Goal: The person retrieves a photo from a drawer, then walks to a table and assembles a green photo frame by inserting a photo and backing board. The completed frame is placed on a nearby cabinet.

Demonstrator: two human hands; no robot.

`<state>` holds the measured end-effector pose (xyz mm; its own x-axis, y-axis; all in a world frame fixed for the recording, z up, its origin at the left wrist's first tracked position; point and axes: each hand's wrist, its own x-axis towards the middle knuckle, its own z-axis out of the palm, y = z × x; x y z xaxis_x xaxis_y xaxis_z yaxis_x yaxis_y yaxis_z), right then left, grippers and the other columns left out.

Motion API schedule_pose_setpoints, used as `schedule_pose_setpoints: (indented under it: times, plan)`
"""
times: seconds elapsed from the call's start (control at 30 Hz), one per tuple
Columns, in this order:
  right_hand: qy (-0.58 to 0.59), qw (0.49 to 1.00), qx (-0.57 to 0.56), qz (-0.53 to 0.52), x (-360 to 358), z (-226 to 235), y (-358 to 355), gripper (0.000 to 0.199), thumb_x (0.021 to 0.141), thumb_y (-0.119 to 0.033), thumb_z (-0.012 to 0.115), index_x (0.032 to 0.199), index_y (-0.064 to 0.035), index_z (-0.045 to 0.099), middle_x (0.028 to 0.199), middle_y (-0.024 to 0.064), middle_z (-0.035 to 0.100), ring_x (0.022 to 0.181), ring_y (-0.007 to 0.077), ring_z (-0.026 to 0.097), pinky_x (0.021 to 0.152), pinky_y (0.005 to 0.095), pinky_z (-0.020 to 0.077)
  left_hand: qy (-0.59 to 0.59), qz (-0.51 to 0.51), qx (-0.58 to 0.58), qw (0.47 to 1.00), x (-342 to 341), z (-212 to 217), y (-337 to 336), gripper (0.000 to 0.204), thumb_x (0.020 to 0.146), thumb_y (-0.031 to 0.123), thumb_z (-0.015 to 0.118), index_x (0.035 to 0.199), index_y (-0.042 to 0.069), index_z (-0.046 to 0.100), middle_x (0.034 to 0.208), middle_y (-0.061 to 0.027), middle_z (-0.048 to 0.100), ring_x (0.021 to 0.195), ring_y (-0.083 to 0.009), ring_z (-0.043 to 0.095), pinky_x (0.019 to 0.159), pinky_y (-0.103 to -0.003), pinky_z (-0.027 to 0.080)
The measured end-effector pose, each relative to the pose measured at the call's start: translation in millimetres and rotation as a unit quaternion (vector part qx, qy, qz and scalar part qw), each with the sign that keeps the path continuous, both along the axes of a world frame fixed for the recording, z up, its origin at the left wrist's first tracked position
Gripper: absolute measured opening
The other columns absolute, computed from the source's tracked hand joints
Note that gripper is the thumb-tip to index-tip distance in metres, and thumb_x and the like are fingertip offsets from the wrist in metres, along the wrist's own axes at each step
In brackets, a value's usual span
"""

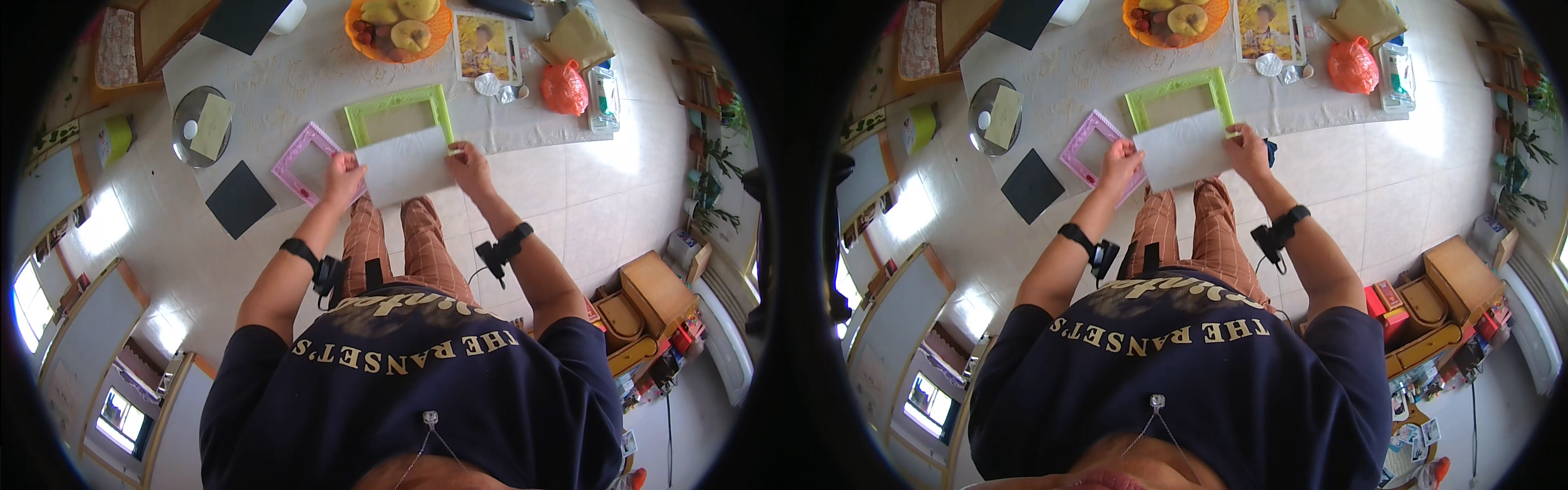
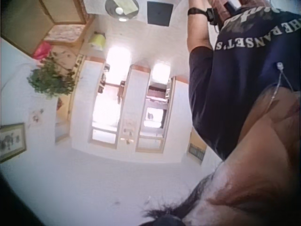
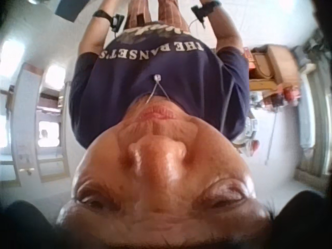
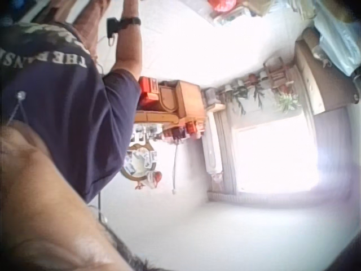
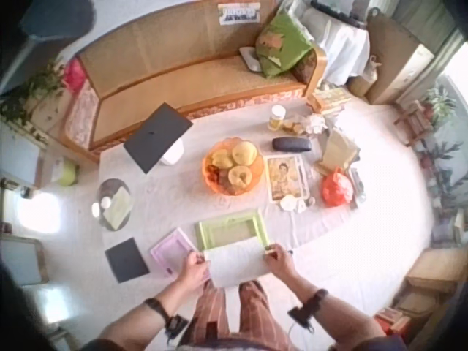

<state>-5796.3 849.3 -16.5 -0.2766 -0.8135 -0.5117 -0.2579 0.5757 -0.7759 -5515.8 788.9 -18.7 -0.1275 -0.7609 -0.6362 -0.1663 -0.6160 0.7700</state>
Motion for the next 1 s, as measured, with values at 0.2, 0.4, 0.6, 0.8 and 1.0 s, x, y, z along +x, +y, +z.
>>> schedule_pose_setpoints:
  times: [0.2,0.4,0.6,0.8,1.0]
  plan:
    - [0.1,0.993,-0.053,0.031,-8,-13,-52,0.02,0.079,-0.016,0.065,0.096,-0.0056,0.065,0.082,0.0133,0.068,0.074,0.0266,0.066,0.069,0.0346,0.0504,-0.11,-0.038,-0.067,0.991,-12,-31,-55,0.009,0.08,0.003,0.064,0.086,0.004,0.056,0.072,-0.0009,0.06,0.057,-0.0067,0.052,0.052,-0.021,0.042]
    - [0.136,0.988,-0.035,0.058,-9,-11,-75,0.024,0.079,-0.017,0.065,0.1,-0.0052,0.064,0.083,0.0124,0.069,0.077,0.0254,0.067,0.07,0.0337,0.0508,-0.184,-0.055,-0.091,0.977,-20,-28,-80,0.016,0.076,0.008,0.069,0.089,0.003,0.06,0.074,-0.0033,0.065,0.064,-0.0096,0.059,0.058,-0.024,0.047]
    - [0.142,0.988,-0.019,0.053,-7,-14,-84,0.023,0.075,-0.016,0.069,0.095,-0.0048,0.063,0.083,0.0135,0.068,0.078,0.0295,0.065,0.072,0.0371,0.0504,-0.277,-0.109,-0.109,0.948,-23,-28,-89,0.025,0.072,0.012,0.073,0.093,0.003,0.062,0.077,-0.0058,0.068,0.07,-0.0145,0.064,0.066,-0.029,0.05]
    - [0.201,0.975,-0.031,0.093,-9,-21,-86,0.026,0.074,-0.018,0.071,0.094,-0.0048,0.061,0.078,0.0114,0.067,0.074,0.0274,0.064,0.069,0.0364,0.0506,-0.302,-0.12,-0.15,0.934,-25,-41,-89,0.032,0.069,0.009,0.074,0.096,0.005,0.057,0.076,-0.0092,0.064,0.073,-0.0274,0.062,0.068,-0.038,0.049]
    - [0.195,0.976,-0.018,0.095,-11,-18,-88,0.034,0.07,-0.021,0.076,0.094,-0.0057,0.057,0.092,0.0174,0.063,0.086,0.0359,0.061,0.076,0.0429,0.0481,-0.327,-0.11,-0.199,0.918,-30,-32,-81,0.039,0.067,0.007,0.075,0.098,0.007,0.052,0.095,-0.0136,0.053,0.093,-0.0326,0.053,0.079,-0.042,0.044]
